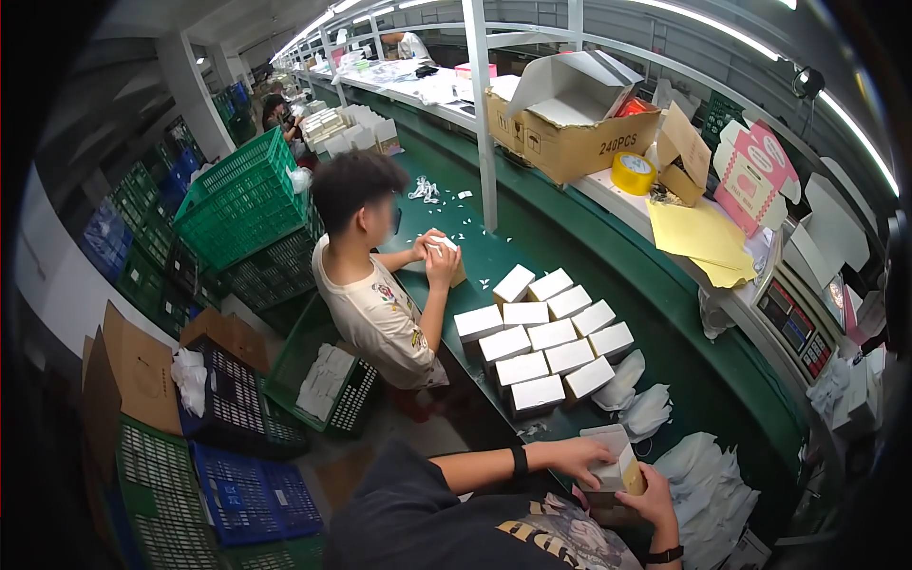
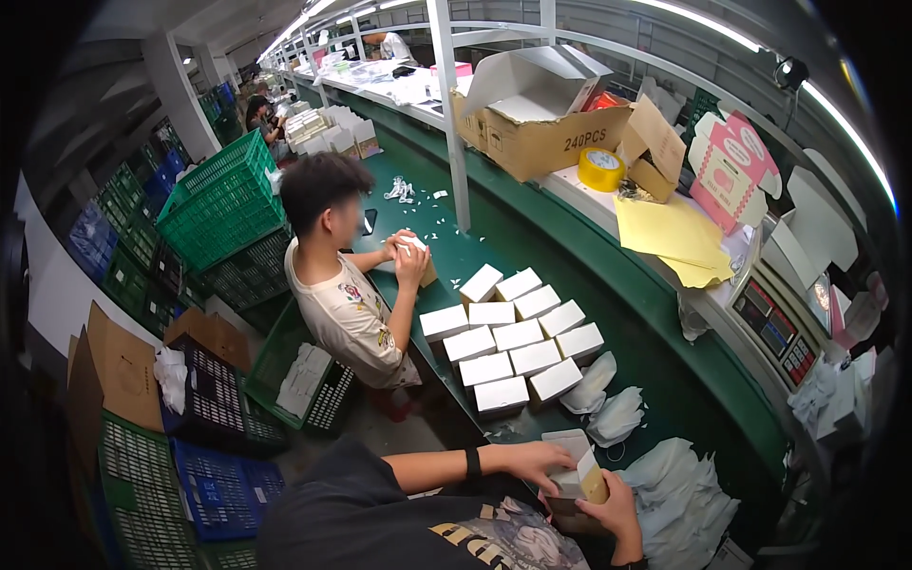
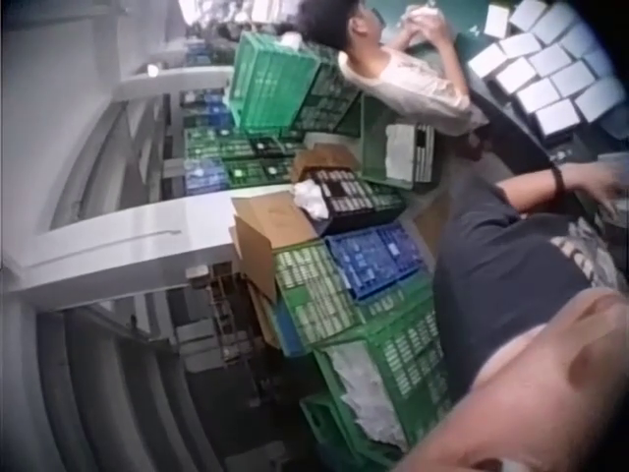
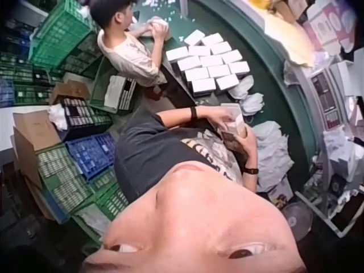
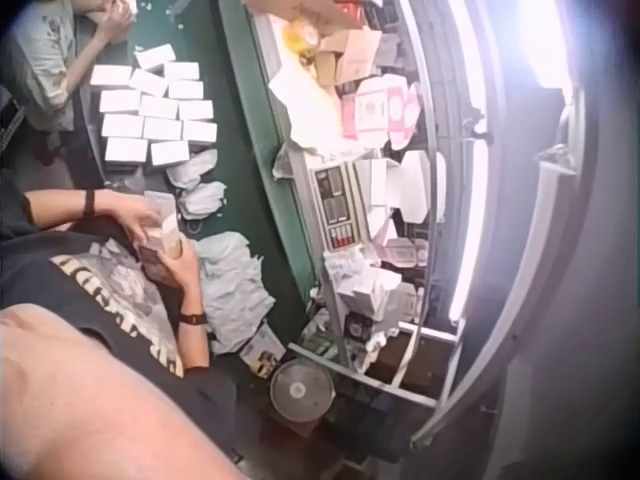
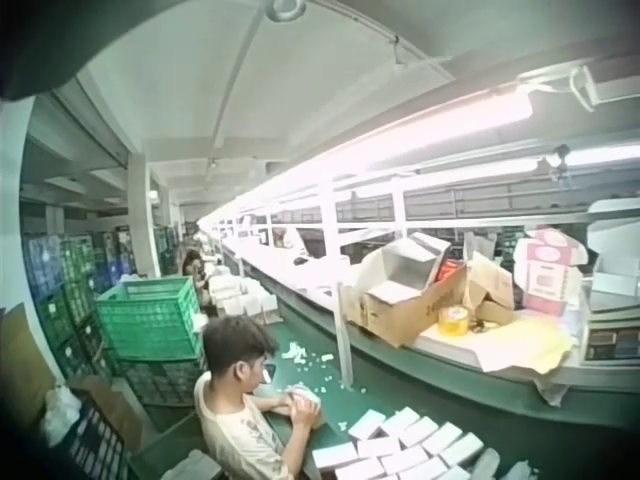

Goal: The person folds a white box, inserts a white packet and a cable, and closes the box before placing it into a larger cardboard box. This process is repeated with another white box and packet.

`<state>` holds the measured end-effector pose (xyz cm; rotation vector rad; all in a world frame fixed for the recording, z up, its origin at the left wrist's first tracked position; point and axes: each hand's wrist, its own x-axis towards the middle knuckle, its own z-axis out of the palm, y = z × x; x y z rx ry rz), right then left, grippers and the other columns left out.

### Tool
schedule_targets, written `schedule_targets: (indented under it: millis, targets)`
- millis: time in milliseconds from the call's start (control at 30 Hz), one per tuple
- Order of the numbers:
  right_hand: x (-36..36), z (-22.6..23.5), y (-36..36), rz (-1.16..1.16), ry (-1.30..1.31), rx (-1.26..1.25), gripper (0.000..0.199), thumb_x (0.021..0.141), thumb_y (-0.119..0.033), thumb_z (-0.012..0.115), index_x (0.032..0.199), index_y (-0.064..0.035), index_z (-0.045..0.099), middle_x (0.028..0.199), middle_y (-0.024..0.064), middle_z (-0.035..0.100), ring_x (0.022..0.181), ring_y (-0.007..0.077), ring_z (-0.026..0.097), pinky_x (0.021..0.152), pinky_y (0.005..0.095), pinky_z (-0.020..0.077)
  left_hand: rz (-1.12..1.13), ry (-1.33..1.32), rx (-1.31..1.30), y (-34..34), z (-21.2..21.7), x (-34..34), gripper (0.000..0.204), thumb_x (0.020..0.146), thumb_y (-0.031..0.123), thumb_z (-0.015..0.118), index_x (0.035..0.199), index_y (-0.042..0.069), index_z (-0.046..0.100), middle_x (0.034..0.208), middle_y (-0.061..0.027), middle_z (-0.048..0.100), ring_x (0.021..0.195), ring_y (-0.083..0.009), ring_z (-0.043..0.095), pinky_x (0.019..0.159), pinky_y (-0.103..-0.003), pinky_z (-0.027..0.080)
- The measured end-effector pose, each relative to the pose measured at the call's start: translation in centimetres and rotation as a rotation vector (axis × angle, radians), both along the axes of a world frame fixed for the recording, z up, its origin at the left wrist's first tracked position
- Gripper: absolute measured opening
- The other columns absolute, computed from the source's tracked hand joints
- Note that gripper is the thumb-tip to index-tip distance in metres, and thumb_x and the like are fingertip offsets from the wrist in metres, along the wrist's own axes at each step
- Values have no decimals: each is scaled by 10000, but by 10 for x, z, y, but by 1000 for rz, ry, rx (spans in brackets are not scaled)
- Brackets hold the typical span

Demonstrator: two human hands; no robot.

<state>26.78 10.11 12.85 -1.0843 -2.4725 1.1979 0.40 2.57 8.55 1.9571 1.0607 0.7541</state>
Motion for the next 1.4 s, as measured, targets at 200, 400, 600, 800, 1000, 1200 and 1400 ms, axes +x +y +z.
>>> schedule_targets:
  millis: [200,400,600,800,1000,1200,1400]
  targets:
    - [-14,9,15,-43,55,-314,562,791,-163,791,1285,14,590,1113,86,697,956,152,650,839,310,531,49,-186,-255,8,-33,14,746,815,446,764,1358,-5,521,1302,-224,535,1185,-380,552,1028,-396,440]
    - [-18,2,39,-47,-149,-567,498,866,-121,718,1323,22,581,1129,54,692,942,131,639,838,295,527,322,-106,-45,18,-90,27,812,808,489,773,1413,25,493,1306,-223,572,1219,-336,559,1044,-372,431]
    - [-4,-38,35,-72,94,-871,545,887,-149,716,1369,28,535,1234,62,647,1072,131,606,918,285,497,38,-356,-483,21,-74,16,800,824,498,775,1410,34,488,1288,-176,615,1194,-267,590,1038,-365,453]
    - [21,-12,23,1,105,-804,677,891,-102,696,1484,8,388,1337,80,574,1169,143,554,970,286,468,-194,-491,-841,22,-89,-3,663,922,383,709,1427,25,471,1224,-72,649,1128,-163,580,979,-304,452]
    - [49,-40,-26,-558,353,-698,758,868,-89,725,1498,18,318,1312,132,566,1198,191,538,1006,315,451,-89,-680,-860,22,-111,25,589,963,340,658,1440,62,455,1273,-63,619,1169,-166,555,996,-327,444]
    - [38,-59,-62,-819,263,-362,878,837,-94,765,1518,5,221,1245,197,581,1151,258,565,991,362,467,144,-970,-1054,-1,-107,52,607,999,437,559,1489,115,400,1388,-105,524,1256,-248,533,1042,-466,460]
    - [-16,26,17,-494,-61,93,676,848,-206,752,1419,-9,450,1247,224,612,1153,303,605,992,382,471,218,-1483,-1267,37,-92,35,614,1027,543,354,1506,160,374,1479,-110,449,1304,-322,496,1068,-562,419]
